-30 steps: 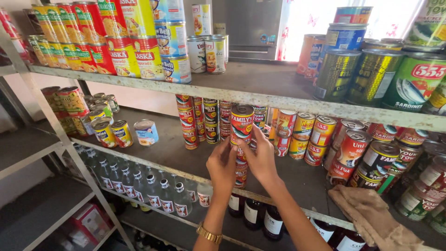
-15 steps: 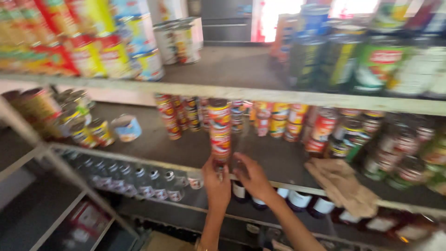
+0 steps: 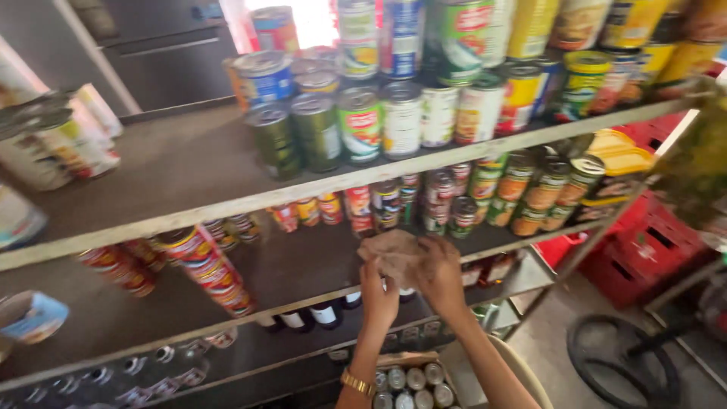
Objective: Wiping dust off canned goods with a cloth and organizing them on the store shelves.
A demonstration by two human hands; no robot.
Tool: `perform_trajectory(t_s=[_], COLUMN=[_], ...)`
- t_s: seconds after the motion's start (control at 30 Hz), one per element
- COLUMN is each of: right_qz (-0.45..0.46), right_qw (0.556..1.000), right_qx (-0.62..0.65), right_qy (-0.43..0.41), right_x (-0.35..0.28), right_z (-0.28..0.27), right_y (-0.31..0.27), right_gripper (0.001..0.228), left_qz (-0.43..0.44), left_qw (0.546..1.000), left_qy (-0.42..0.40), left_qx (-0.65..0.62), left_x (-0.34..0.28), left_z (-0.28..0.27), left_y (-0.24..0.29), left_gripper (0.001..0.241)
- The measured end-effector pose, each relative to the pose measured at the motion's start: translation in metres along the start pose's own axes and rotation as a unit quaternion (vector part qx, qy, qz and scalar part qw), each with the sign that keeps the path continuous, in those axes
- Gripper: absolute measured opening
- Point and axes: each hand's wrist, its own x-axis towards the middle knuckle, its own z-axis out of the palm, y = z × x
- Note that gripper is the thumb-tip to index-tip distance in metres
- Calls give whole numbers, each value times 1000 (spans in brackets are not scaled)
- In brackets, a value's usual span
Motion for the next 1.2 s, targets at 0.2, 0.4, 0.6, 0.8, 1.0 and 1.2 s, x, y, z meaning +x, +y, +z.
perform_trajectory(t_s=[0.2,0.4,0.6,0.8,1.0,1.2], right_qz=[81,86,245,260,291,257], right_qw=[970,986,959,962,939,949], right_qx=[40,111,-55,-80,-22,18], right_qy=[-228,-94,132,-40,-180,-184], right_x=[-1,-17,-56,20,42,29], right_z=[33,-20,-46,-80,-65,-50], right_y=[21,24,113,104,141,167], right_gripper=[76,49,38,55,77,90], left_qz=[-103,4,-41,-29,-98,-79], left_qw=[993,1000,996,994,985,996], left_qy=[-54,5,-78,-77,-69,-46], left_qx=[11,7,-26,-77,-121,2], left_x=[14,0,4,21,26,30], left_z=[32,53,104,176,202,182], left_y=[6,44,56,41,28,64], left_gripper=[47,34,30,56,67,64])
